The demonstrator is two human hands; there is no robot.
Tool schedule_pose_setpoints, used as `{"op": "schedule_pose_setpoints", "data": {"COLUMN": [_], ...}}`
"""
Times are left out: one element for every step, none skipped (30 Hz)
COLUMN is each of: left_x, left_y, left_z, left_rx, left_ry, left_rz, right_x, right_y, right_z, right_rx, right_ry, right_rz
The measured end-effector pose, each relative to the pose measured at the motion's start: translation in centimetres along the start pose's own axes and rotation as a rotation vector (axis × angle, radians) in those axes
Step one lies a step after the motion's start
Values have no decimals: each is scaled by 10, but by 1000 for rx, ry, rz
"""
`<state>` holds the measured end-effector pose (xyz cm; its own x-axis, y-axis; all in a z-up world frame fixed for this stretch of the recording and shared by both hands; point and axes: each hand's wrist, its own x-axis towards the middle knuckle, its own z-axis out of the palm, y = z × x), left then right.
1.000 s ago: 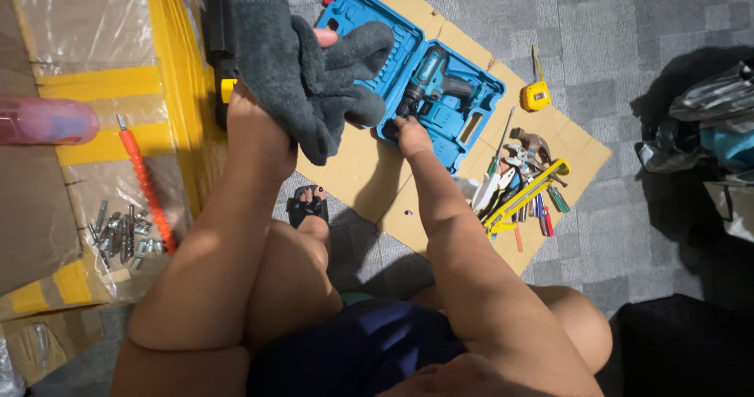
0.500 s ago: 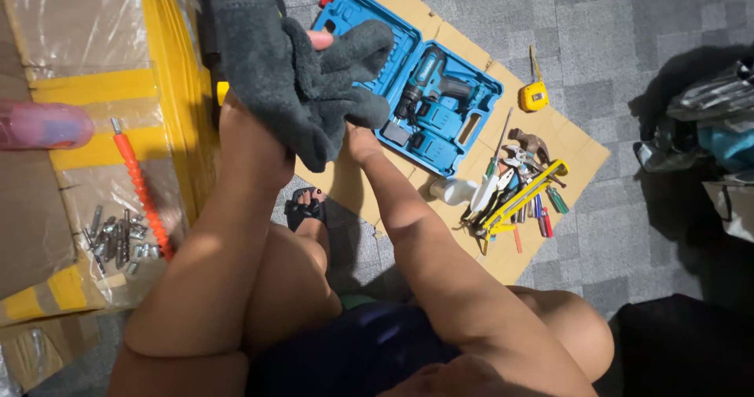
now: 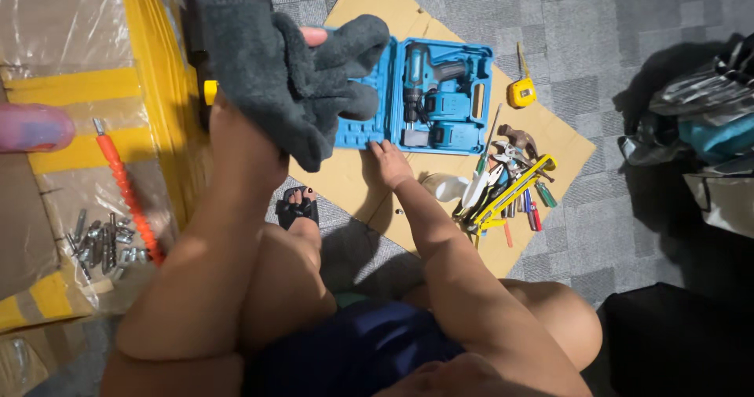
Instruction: The person sprays a cleaning solution into a blue toolbox and wipes the interior and exterior with a dark cloth. They then pick up a cordless drill, wipe it with the cloth, and place it back into the toolbox.
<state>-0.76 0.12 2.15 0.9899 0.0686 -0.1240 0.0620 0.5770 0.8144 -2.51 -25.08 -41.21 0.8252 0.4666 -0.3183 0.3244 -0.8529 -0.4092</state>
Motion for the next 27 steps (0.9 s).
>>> {"op": "schedule_pose_setpoints", "data": {"left_x": [1,1,3,4,6,7,7,7,8,10,12,14,17,20,22,24,25,26,27,29,31,33,34,35,34,34,33], "left_y": [-1,-1,-2,-4,-6,-8,-10,-13,-16,-18,-21,-23,-25,-28,-31,-33,-34,-37,-39,-43,-46,-51,-54,-57,-59,-61,-63], "left_z": [1,1,1,2,3,3,1,1,-1,-3,-3,-5,-7,-8,-10,-12,-15,-17,-18,-19,-20,-20,-21,-22,-22,-22,-21], "left_rx": [24,51,77,37,-2,-42,-67,-95,-123,-82,-42,1,-22,-45,-69,-78,-88,-98,-83,-69,-55,-87,-120,-151,-127,-106,-84], "left_ry": [-11,-21,-30,-42,-53,-62,-85,-108,-131,-126,-122,-118,-100,-82,-63,-68,-74,-79,-68,-56,-45,-48,-51,-57,-41,-25,-8], "left_rz": [12,24,35,56,76,99,101,101,101,127,154,179,159,138,117,125,133,135,165,191,218,184,151,125,120,120,120], "right_x": [-9,-18,-27,-36,-42,-47,-49,-52,-53,-51,-49,-46,-44,-44,-45,-45,-45,-47,-48,-51,-53,-59,-66,-67,-69,-70,-70], "right_y": [3,4,6,4,2,-1,-3,-3,-5,-7,-8,-11,-13,-14,-13,-10,-6,-2,4,11,19,26,34,43,49,55,58], "right_z": [-2,-3,-5,-5,-4,-4,-4,-6,-6,-7,-8,-6,-4,0,3,5,7,11,14,16,18,21,22,20,19,16,13], "right_rx": [-2,-28,-54,-75,-93,-111,-130,-154,-179,-204,-206,-205,-205,-200,-195,-194,-178,-160,-142,-93,-43,12,148,280,411,530,648], "right_ry": [19,28,37,45,25,5,-16,-33,-50,-64,-55,-46,-38,-52,-67,-80,-89,-102,-114,-106,-98,-94,-21,60,143,108,72], "right_rz": [5,7,10,13,49,82,115,136,158,178,187,197,207,212,218,223,195,170,145,96,47,3,5,4,3,155,308]}}
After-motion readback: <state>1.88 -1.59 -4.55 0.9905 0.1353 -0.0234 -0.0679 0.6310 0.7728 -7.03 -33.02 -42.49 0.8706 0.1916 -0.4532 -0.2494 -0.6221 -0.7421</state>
